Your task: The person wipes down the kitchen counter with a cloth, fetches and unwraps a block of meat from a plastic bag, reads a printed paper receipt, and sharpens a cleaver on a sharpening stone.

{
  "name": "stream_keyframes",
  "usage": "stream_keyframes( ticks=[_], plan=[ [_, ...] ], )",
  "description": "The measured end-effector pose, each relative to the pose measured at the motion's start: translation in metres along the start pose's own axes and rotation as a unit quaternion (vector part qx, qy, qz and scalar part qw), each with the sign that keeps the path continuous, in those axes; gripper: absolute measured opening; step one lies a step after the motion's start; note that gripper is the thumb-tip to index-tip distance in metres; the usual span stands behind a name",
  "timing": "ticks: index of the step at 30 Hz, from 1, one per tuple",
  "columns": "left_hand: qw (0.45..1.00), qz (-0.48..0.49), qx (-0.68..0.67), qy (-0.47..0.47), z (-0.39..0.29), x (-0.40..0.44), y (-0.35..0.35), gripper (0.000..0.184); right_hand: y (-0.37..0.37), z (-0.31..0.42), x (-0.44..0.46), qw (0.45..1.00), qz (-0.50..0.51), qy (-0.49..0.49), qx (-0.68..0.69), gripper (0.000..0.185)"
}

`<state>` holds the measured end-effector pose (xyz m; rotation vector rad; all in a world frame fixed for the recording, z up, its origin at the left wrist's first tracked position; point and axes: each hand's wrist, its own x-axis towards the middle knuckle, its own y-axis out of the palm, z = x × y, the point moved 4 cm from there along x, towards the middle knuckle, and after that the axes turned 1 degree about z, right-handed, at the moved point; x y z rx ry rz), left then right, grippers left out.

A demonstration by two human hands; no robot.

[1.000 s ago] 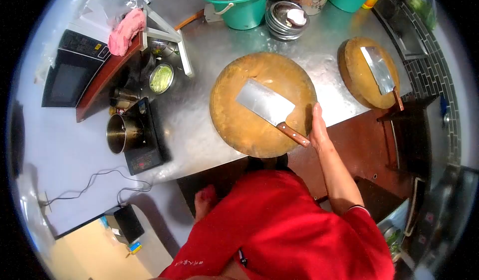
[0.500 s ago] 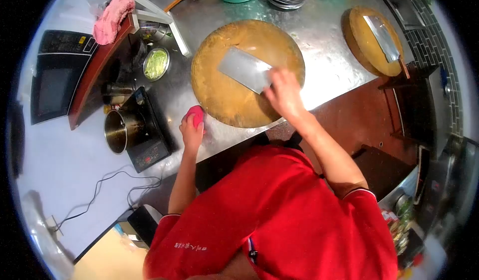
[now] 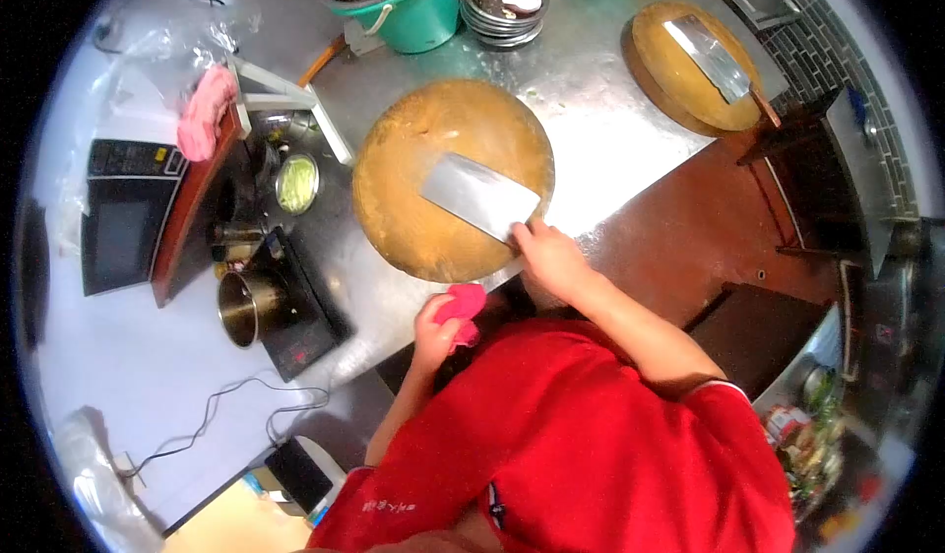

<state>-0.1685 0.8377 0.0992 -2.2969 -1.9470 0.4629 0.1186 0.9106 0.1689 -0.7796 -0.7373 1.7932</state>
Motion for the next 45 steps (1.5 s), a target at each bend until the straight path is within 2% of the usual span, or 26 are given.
stream_keyframes(
  ticks=[1, 2, 3, 4, 5, 6, 7, 10, 11, 12, 15, 17, 19, 21, 22, 25, 27, 29, 31, 33, 35, 37, 39, 41, 43, 45],
  plan=[
    [1.000, -0.025, 0.000, 0.006, -0.013, 0.002, -0.012, 0.034, -0.002, -0.010, -0.016, 0.999, 0.023, 0.021, 0.021, 0.047],
    [0.997, -0.062, -0.015, -0.041, -0.014, 0.007, -0.030, 0.037, -0.004, -0.021, -0.035, 0.997, 0.047, 0.044, 0.040, 0.050],
    [0.991, -0.101, -0.075, -0.044, -0.046, 0.021, -0.044, 0.041, -0.010, -0.030, -0.056, 0.997, 0.034, 0.042, 0.047, 0.052],
    [0.982, -0.130, -0.087, -0.102, -0.068, 0.039, -0.059, 0.041, -0.017, -0.038, -0.077, 0.998, 0.020, 0.040, 0.054, 0.055],
    [0.978, -0.180, -0.097, -0.048, -0.071, 0.066, -0.073, 0.043, -0.024, -0.045, -0.095, 0.997, 0.018, 0.052, 0.060, 0.056],
    [0.978, -0.187, -0.071, -0.058, -0.107, 0.092, -0.079, 0.044, -0.030, -0.050, -0.114, 0.995, 0.014, 0.068, 0.066, 0.056],
    [0.974, -0.211, 0.036, 0.068, -0.089, 0.136, -0.101, 0.046, -0.034, -0.057, -0.134, 0.994, 0.007, 0.087, 0.072, 0.057],
    [0.942, -0.186, 0.266, 0.085, -0.082, 0.219, -0.087, 0.046, -0.032, -0.080, -0.186, 0.986, -0.042, 0.136, 0.082, 0.056],
    [0.882, -0.183, 0.421, 0.109, -0.058, 0.247, -0.084, 0.045, -0.032, -0.087, -0.201, 0.982, -0.065, 0.155, 0.089, 0.055],
    [0.845, -0.224, 0.476, 0.097, -0.066, 0.251, -0.058, 0.041, -0.032, -0.092, -0.214, 0.977, -0.088, 0.172, 0.095, 0.054],
    [0.937, -0.126, 0.291, 0.148, -0.083, 0.262, 0.038, 0.036, -0.019, -0.119, -0.252, 0.954, -0.158, 0.230, 0.112, 0.053],
    [0.954, -0.036, 0.228, 0.192, -0.096, 0.251, 0.123, 0.034, -0.014, -0.134, -0.272, 0.931, -0.198, 0.275, 0.132, 0.054],
    [0.966, 0.056, 0.168, 0.189, -0.124, 0.241, 0.195, 0.035, -0.020, -0.140, -0.287, 0.920, -0.211, 0.303, 0.134, 0.054],
    [0.966, 0.101, 0.083, 0.224, -0.138, 0.259, 0.248, 0.036, -0.026, -0.146, -0.303, 0.912, -0.216, 0.320, 0.138, 0.053],
    [0.942, 0.068, 0.145, 0.296, -0.159, 0.268, 0.265, 0.037, -0.028, -0.150, -0.311, 0.911, -0.227, 0.321, 0.122, 0.052],
    [0.921, 0.039, 0.228, 0.314, -0.189, 0.322, 0.305, 0.033, -0.033, -0.149, -0.344, 0.892, -0.260, 0.347, 0.124, 0.051],
    [0.868, 0.114, 0.413, 0.253, -0.213, 0.359, 0.318, 0.038, -0.030, -0.148, -0.369, 0.878, -0.268, 0.376, 0.127, 0.050],
    [0.789, 0.115, 0.579, 0.167, -0.170, 0.415, 0.331, 0.045, -0.023, -0.144, -0.400, 0.857, -0.286, 0.410, 0.123, 0.050],
    [0.830, 0.080, 0.503, 0.227, -0.091, 0.451, 0.336, 0.056, -0.020, -0.138, -0.426, 0.837, -0.281, 0.454, 0.121, 0.050],
    [0.833, 0.056, 0.524, 0.170, -0.124, 0.394, 0.358, 0.054, -0.008, -0.139, -0.454, 0.822, -0.281, 0.477, 0.135, 0.050],
    [0.810, 0.076, 0.523, 0.254, -0.104, 0.364, 0.389, 0.054, 0.005, -0.151, -0.470, 0.809, -0.283, 0.495, 0.141, 0.050],
    [0.770, 0.068, 0.480, 0.415, -0.085, 0.301, 0.419, 0.047, 0.018, -0.161, -0.479, 0.807, -0.286, 0.498, 0.135, 0.050],
    [0.763, 0.159, 0.439, 0.447, -0.097, 0.217, 0.436, 0.039, 0.003, -0.172, -0.471, 0.824, -0.268, 0.483, 0.127, 0.048],
    [0.743, 0.288, 0.484, 0.363, -0.099, 0.152, 0.437, 0.034, -0.014, -0.185, -0.460, 0.851, -0.221, 0.462, 0.119, 0.042],
    [0.846, 0.321, 0.329, 0.270, -0.029, 0.125, 0.420, 0.031, -0.033, -0.195, -0.445, 0.872, -0.231, 0.423, 0.088, 0.034],
    [0.898, 0.284, 0.301, 0.152, -0.014, 0.088, 0.383, 0.028, -0.046, -0.207, -0.437, 0.878, -0.224, 0.412, 0.100, 0.030]
  ],
)
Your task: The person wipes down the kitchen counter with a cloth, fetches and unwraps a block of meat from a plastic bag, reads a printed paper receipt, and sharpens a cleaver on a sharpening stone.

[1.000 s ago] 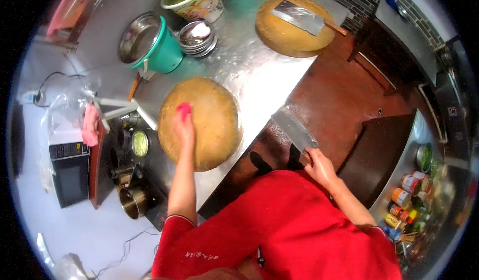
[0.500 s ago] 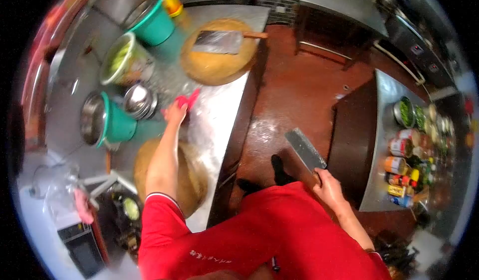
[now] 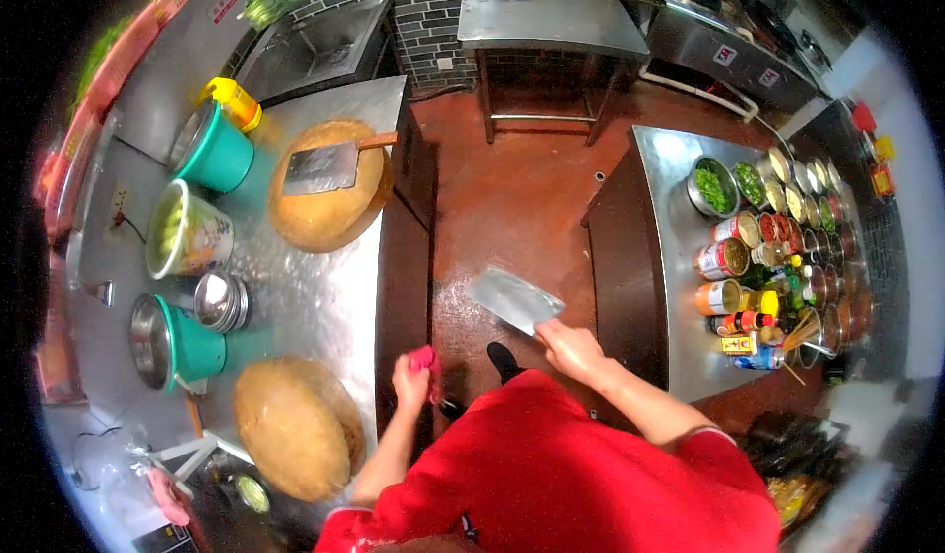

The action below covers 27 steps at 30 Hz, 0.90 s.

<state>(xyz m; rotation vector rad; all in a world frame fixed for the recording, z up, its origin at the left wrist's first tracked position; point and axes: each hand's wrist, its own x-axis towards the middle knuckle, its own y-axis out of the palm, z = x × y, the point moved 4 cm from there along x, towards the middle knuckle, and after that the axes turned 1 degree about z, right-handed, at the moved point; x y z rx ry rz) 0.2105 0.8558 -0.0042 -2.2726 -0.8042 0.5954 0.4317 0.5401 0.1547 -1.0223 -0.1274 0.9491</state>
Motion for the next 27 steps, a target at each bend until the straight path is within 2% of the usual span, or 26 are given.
stream_keyframes(
  ticks=[2, 3, 4, 5, 6, 7, 8, 10, 11, 12, 13, 14, 15, 16, 18, 21, 24, 26, 27],
  plan=[
    [0.978, 0.026, -0.139, -0.152, -0.014, -0.041, -0.021, 0.023, 0.005, 0.003, 0.017, 0.999, 0.027, 0.006, 0.033, 0.030],
    [0.987, -0.033, -0.126, -0.091, 0.003, -0.052, -0.024, 0.020, 0.015, 0.002, 0.024, 0.999, 0.033, -0.006, 0.035, 0.030],
    [0.976, -0.045, -0.185, -0.109, 0.015, -0.055, -0.025, 0.020, 0.011, 0.017, 0.030, 0.998, 0.028, -0.058, -0.017, 0.029],
    [0.977, -0.078, -0.182, -0.085, 0.020, -0.055, -0.030, 0.021, 0.008, 0.032, 0.035, 0.991, 0.017, -0.110, -0.070, 0.029],
    [0.979, -0.094, -0.163, -0.080, -0.011, -0.054, -0.048, 0.023, 0.007, 0.046, 0.038, 0.987, 0.036, -0.129, -0.084, 0.028],
    [0.952, -0.089, -0.283, -0.081, -0.041, -0.052, -0.058, 0.022, 0.017, 0.055, 0.041, 0.984, 0.048, -0.146, -0.090, 0.028],
    [0.966, -0.087, -0.225, -0.089, -0.087, -0.052, -0.079, 0.021, 0.026, 0.063, 0.042, 0.981, 0.058, -0.159, -0.100, 0.028],
    [0.987, -0.099, -0.107, 0.068, -0.107, -0.040, -0.083, 0.026, 0.039, 0.089, 0.034, 0.994, 0.092, -0.046, 0.035, 0.029],
    [0.987, -0.074, -0.074, 0.120, -0.121, -0.037, -0.081, 0.029, 0.051, 0.103, 0.027, 0.985, 0.086, -0.142, -0.049, 0.029],
    [0.982, -0.047, -0.046, 0.177, -0.149, -0.040, -0.083, 0.033, 0.049, 0.121, 0.016, 0.980, 0.140, -0.123, -0.075, 0.029],
    [0.977, -0.020, -0.029, 0.210, -0.163, -0.042, -0.075, 0.033, 0.050, 0.137, 0.006, 0.969, 0.179, -0.143, -0.096, 0.028],
    [0.976, 0.025, 0.007, 0.218, -0.160, -0.042, -0.059, 0.033, 0.084, 0.124, 0.009, 0.970, 0.219, -0.094, -0.037, 0.049],
    [0.974, 0.045, 0.037, 0.219, -0.164, -0.047, -0.052, 0.034, 0.079, 0.138, -0.008, 0.978, 0.154, -0.138, -0.024, 0.046],
    [0.971, 0.063, 0.073, 0.221, -0.165, -0.054, -0.048, 0.035, 0.076, 0.143, -0.020, 0.984, 0.148, -0.095, 0.008, 0.037],
    [0.966, 0.103, 0.038, 0.235, -0.151, -0.061, -0.042, 0.034, 0.094, 0.139, -0.037, 0.972, 0.107, -0.184, -0.100, 0.033],
    [0.953, 0.144, 0.100, 0.248, -0.138, -0.066, -0.044, 0.034, 0.089, 0.148, -0.081, 0.984, 0.108, -0.116, -0.075, 0.032],
    [0.945, 0.152, 0.110, 0.268, -0.117, -0.056, -0.041, 0.033, 0.106, 0.142, -0.117, 0.991, 0.051, -0.105, -0.064, 0.029],
    [0.951, 0.115, 0.107, 0.268, -0.099, -0.041, -0.046, 0.030, 0.095, 0.147, -0.142, 0.996, 0.045, -0.069, -0.041, 0.039],
    [0.977, 0.141, -0.027, 0.160, -0.074, -0.023, -0.043, 0.028, 0.092, 0.144, -0.155, 0.998, 0.026, -0.058, -0.006, 0.043]
  ],
)
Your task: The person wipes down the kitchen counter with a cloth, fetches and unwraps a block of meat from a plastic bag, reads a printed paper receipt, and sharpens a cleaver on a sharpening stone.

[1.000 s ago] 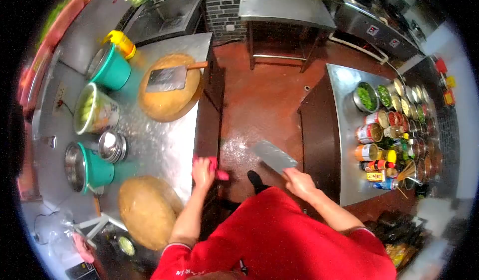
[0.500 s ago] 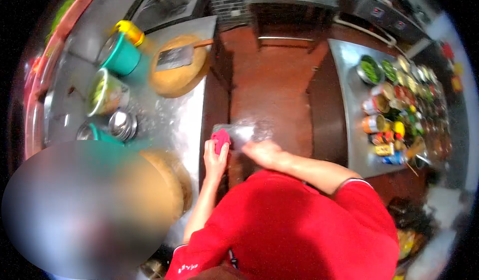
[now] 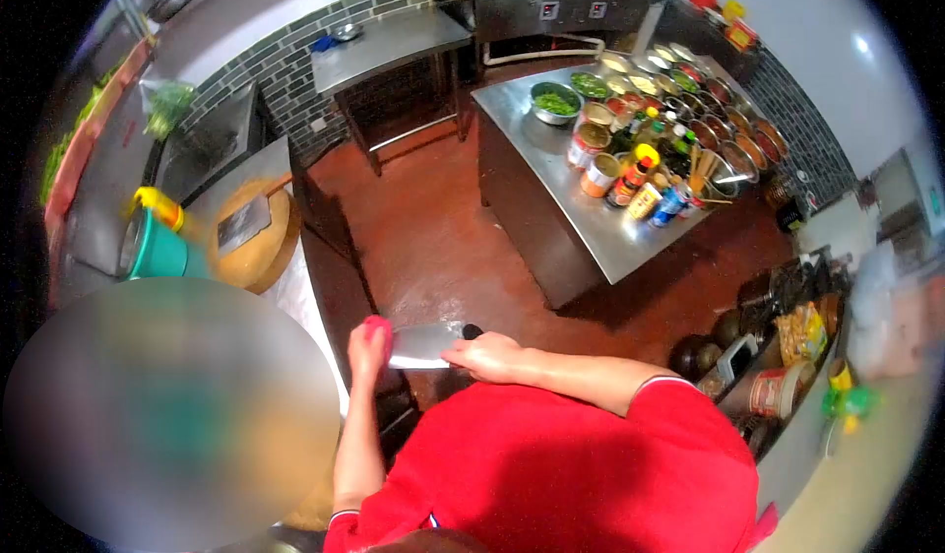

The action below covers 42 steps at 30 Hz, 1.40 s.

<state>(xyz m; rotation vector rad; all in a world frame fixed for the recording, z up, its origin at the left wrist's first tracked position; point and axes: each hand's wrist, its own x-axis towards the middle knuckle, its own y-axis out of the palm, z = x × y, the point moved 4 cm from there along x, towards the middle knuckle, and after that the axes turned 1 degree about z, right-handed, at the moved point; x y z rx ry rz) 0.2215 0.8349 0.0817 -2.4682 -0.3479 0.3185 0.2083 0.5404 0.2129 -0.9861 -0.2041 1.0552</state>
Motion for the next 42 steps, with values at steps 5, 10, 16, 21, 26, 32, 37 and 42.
stream_keyframes(
  ticks=[5, 10, 16, 21, 26, 32, 37, 42],
  plan=[
    [0.978, -0.129, -0.156, 0.053, 0.005, -0.014, -0.018, 0.022, -0.013, -0.015, -0.032, 0.949, -0.193, 0.066, 0.240, 0.067],
    [0.966, -0.103, -0.152, 0.184, -0.143, -0.048, 0.003, 0.025, -0.046, 0.008, -0.011, 0.815, -0.193, 0.172, 0.518, 0.062],
    [0.906, -0.152, -0.068, 0.388, -0.216, -0.061, -0.003, 0.034, -0.051, 0.031, 0.000, 0.812, -0.174, 0.040, 0.556, 0.052],
    [0.896, -0.269, -0.126, 0.329, -0.202, -0.029, -0.034, 0.033, -0.082, 0.064, -0.024, 0.834, -0.132, -0.004, 0.535, 0.059],
    [0.789, -0.171, -0.575, 0.133, -0.242, -0.020, -0.085, 0.039, -0.111, 0.082, -0.049, 0.831, -0.135, -0.051, 0.538, 0.060],
    [0.691, 0.154, -0.701, 0.083, -0.267, -0.050, -0.059, 0.051, -0.123, 0.071, -0.053, 0.600, 0.001, -0.138, 0.788, 0.031],
    [0.813, 0.078, -0.562, 0.127, -0.235, -0.049, -0.062, 0.048, -0.091, 0.055, -0.043, 0.555, 0.012, -0.118, 0.823, 0.023],
    [0.626, 0.094, -0.774, 0.020, -0.239, -0.049, -0.094, 0.048, -0.078, 0.047, -0.055, 0.560, -0.002, -0.096, 0.823, 0.021]
  ],
)
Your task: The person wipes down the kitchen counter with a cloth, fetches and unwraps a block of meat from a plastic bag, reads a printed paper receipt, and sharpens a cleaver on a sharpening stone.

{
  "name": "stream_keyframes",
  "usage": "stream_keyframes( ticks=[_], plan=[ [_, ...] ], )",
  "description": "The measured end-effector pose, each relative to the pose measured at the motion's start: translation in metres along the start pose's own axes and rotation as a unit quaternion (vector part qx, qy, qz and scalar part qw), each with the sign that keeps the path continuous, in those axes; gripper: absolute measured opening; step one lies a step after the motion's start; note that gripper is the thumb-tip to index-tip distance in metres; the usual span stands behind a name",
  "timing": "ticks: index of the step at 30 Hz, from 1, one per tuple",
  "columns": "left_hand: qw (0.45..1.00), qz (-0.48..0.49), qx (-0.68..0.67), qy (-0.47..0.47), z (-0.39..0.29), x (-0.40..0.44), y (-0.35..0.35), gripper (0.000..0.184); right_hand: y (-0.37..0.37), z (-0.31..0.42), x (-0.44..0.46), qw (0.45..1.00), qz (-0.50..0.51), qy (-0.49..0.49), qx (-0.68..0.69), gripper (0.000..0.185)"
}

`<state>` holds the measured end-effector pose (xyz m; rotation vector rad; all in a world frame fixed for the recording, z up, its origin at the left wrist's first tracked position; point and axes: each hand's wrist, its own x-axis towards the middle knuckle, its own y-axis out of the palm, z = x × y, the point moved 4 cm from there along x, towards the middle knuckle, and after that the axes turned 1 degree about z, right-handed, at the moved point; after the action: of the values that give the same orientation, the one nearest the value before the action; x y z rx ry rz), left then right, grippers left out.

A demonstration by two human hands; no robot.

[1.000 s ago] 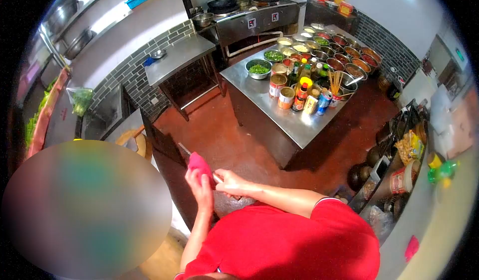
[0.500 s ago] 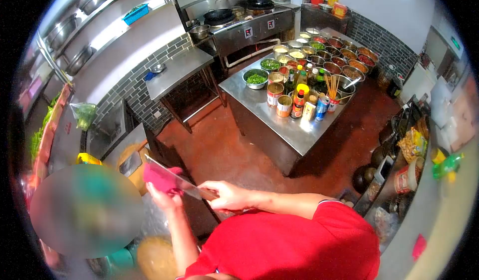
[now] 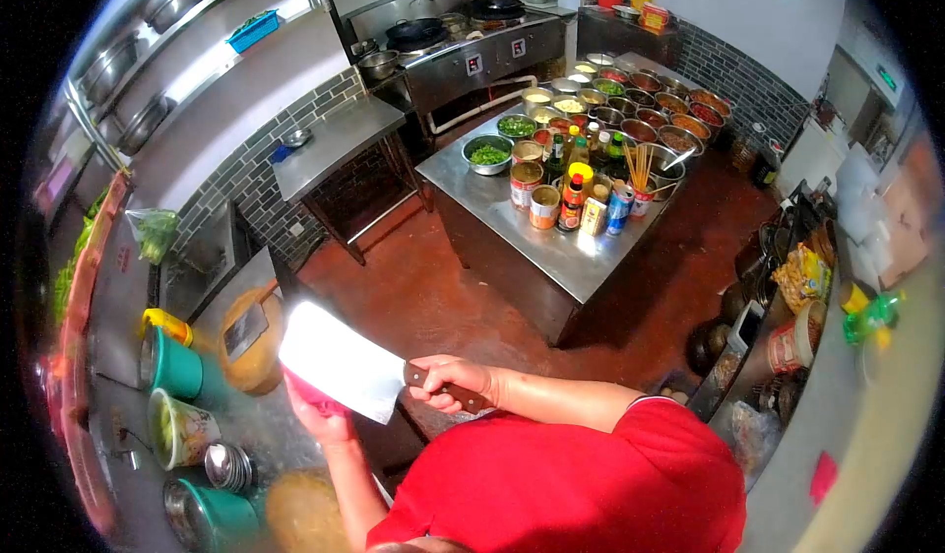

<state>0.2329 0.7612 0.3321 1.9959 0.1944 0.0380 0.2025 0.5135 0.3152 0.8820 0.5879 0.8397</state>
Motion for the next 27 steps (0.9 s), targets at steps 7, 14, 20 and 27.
stream_keyframes(
  ticks=[7, 14, 20, 27],
  plan=[
    [0.989, -0.055, 0.135, 0.013, -0.007, -0.056, -0.021, 0.047, -0.017, 0.000, 0.005, 0.996, -0.070, -0.037, -0.028, 0.018],
    [0.911, -0.073, 0.398, 0.083, -0.017, -0.168, -0.105, 0.047, -0.094, -0.022, 0.031, 0.893, -0.379, -0.018, -0.241, 0.056],
    [0.905, -0.346, 0.242, -0.042, -0.029, -0.270, -0.205, 0.031, -0.078, -0.070, 0.064, 0.849, -0.293, 0.163, -0.407, 0.067],
    [0.788, -0.515, 0.306, 0.143, -0.029, -0.390, -0.289, 0.030, 0.001, -0.130, 0.146, 0.689, 0.087, -0.023, -0.719, 0.058]
  ],
)
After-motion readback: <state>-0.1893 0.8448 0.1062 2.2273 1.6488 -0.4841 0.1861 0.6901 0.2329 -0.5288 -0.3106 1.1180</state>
